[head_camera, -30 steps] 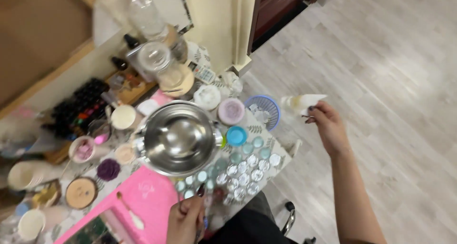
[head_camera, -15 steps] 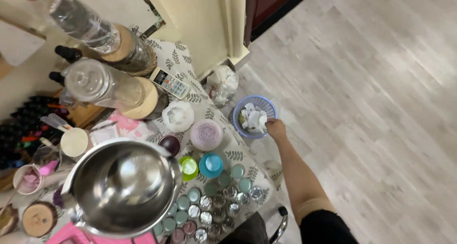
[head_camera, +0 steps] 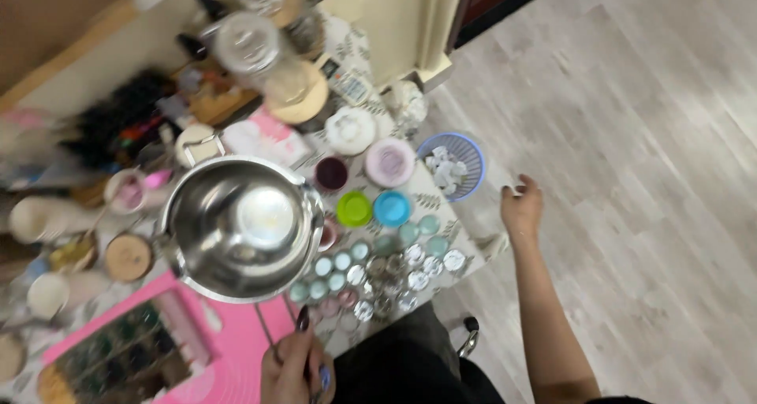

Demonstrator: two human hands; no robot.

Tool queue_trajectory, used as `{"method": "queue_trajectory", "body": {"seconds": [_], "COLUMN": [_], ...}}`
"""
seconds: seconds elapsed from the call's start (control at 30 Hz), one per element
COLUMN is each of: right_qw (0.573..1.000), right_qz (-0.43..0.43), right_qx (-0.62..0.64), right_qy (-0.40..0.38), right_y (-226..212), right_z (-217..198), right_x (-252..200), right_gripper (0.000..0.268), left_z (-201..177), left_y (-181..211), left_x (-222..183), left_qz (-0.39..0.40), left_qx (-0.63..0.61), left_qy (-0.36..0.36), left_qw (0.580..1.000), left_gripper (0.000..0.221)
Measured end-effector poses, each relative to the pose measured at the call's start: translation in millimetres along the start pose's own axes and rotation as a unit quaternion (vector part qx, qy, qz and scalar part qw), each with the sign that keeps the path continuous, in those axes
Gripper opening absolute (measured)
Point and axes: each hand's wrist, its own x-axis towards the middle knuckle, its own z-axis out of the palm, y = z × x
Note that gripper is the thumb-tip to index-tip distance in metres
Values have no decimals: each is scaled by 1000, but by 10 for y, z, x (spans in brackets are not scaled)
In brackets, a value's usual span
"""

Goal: The recorder is preparing wicks and cleaning tools for candle making.

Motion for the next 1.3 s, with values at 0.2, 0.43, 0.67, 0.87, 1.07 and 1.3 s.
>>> {"method": "queue_trajectory", "body": {"seconds": [0.2, 0.43, 0.67, 0.87, 1.07, 1.3], "right_qw": [996, 986, 992, 987, 958, 893], "right_qz": [-86, -149, -122, -150, -241, -356], "right_qx": [29, 10, 8, 12, 60, 90], "right_qy": [-3, 71, 29, -59, -140, -261], "right_y": [-988, -981, -1009, -1480, -2283, -3299], "right_z": [-544, -49, 535, 729, 710, 859], "right_x": [-1400, -3239, -4676, -5213, -5666, -6156], "right_gripper": [58, 65, 67, 64, 59, 49], "left_z": [-339, -2030, -3890, -4572, -5256, -5746], "left_y": [578, 465, -45, -45, -19, 38], "left_x": [-156, -719, -1114, -1445, -1514, -1448], "left_qz": [33, 21, 20, 96, 196, 241], "left_qx": [-85, -71, 7, -49, -104, -85], "left_qy": [-34, -5, 40, 165, 297, 405], "left_qw": [995, 997, 999, 980, 929, 878], "left_gripper": [50, 51, 48, 32, 24, 27]}}
